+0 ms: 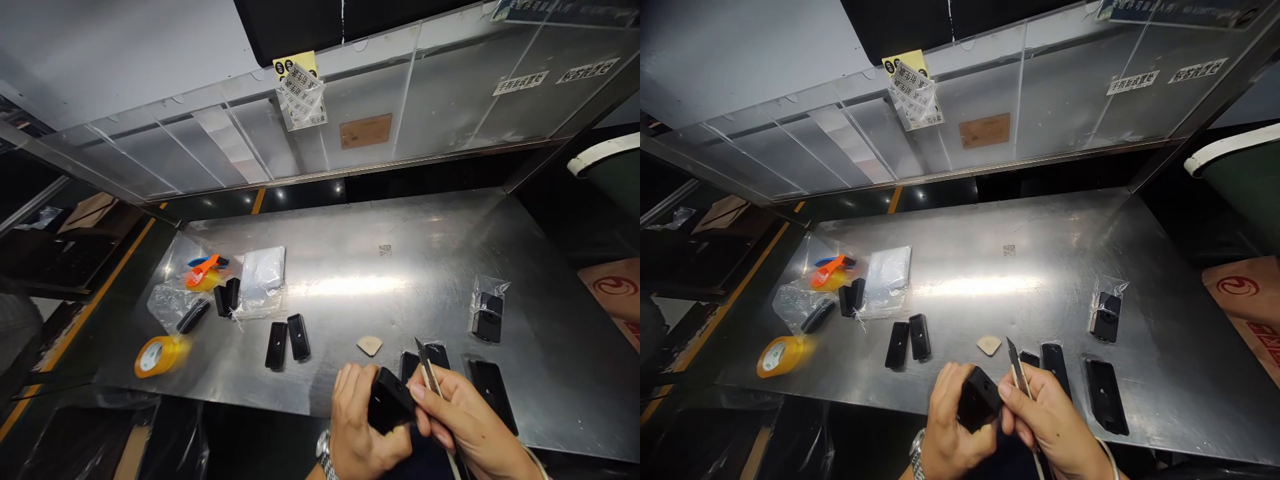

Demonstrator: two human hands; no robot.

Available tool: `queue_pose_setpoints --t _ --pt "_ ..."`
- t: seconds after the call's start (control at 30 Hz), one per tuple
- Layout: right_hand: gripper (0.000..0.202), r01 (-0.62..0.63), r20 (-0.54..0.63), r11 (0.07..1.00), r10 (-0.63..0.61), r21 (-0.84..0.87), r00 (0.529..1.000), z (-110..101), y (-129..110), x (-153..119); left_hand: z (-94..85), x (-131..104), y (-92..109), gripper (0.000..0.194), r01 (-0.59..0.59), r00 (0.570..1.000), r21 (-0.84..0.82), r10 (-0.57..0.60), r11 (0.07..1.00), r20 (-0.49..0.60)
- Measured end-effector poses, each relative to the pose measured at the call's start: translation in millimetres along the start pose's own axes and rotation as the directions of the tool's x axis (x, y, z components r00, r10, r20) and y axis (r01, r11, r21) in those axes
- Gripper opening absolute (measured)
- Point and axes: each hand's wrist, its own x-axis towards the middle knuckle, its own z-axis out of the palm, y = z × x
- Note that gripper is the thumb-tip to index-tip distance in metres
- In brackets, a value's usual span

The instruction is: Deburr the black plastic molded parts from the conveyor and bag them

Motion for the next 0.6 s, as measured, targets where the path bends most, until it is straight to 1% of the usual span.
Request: queue_pose_setpoints --t 0.07,0.1,0.13,0.17,0.2,0.23,0.27,0.33,0.4,0.43,0.5,0.57,0.6 --pt "0.038 -0.008 0.0 0.999 0.008 0.036 1.0 -2.7 3.4 7.8 0.5 0.8 -2.8 0.031 0.089 0.994 -0.05 -0.086 0.995 0.071" --pt "0.038 -0.015 -0.023 0.998 0.016 0.056 1.0 -4.6 5.7 12.5 2.8 1.7 -6.2 0.032 0.157 0.981 -0.076 -0.146 0.985 0.125" --pt "0.038 -0.016 -0.068 0.997 0.021 0.075 0.997 -7.0 8.4 17.4 7.0 2.9 -11.4 0.035 0.236 0.959 -0.084 -0.217 0.968 0.183" --pt "0.038 -0.011 -0.13 0.996 0.023 0.093 0.991 -9.6 11.4 22.3 13.1 4.2 -19.1 0.039 0.32 0.927 -0.074 -0.296 0.944 0.232" --pt "0.038 -0.003 -0.195 0.994 0.024 0.109 0.98 -12.4 14.8 27.0 20.8 5.8 -29.3 0.041 0.39 0.893 -0.035 -0.369 0.92 0.259" --pt "0.04 0.003 -0.252 0.993 0.028 0.12 0.967 -15.3 18.3 31.3 29.5 7.6 -42.1 0.041 0.461 0.852 0.05 -0.457 0.886 0.257" --pt "0.043 0.0 -0.295 0.992 0.037 0.126 0.955 -18.0 22.0 34.9 38.5 9.6 -56.9 0.043 0.51 0.824 0.103 -0.52 0.854 0.227" --pt "0.051 -0.024 -0.337 0.992 0.065 0.122 0.939 -22.9 29.7 39.8 54.0 14.4 -89.8 0.049 0.581 0.774 0.185 -0.608 0.793 0.178" --pt "0.057 -0.051 -0.359 0.994 0.084 0.1 0.929 -27.1 37.9 42.4 62.5 21.0 -121.2 0.051 0.634 0.721 0.276 -0.681 0.722 0.127" --pt "0.058 -0.059 -0.365 0.995 0.087 0.086 0.927 -29.0 42.2 43.4 63.5 25.0 -134.9 0.05 0.654 0.697 0.322 -0.711 0.685 0.097" --pt "0.058 -0.061 -0.371 0.996 0.08 0.062 0.925 -32.7 51.3 46.2 59.6 33.9 -156.8 0.044 0.675 0.659 0.41 -0.751 0.613 0.038" --pt "0.054 -0.05 -0.375 0.998 0.063 0.043 0.925 -35.5 60.6 50.2 49.6 42.3 -170.3 0.038 0.674 0.639 0.484 -0.769 0.558 -0.003" --pt "0.053 -0.04 -0.373 0.999 0.047 0.028 0.927 -36.5 65.0 52.2 43.4 45.6 -173.1 0.035 0.666 0.636 0.516 -0.771 0.539 -0.016"
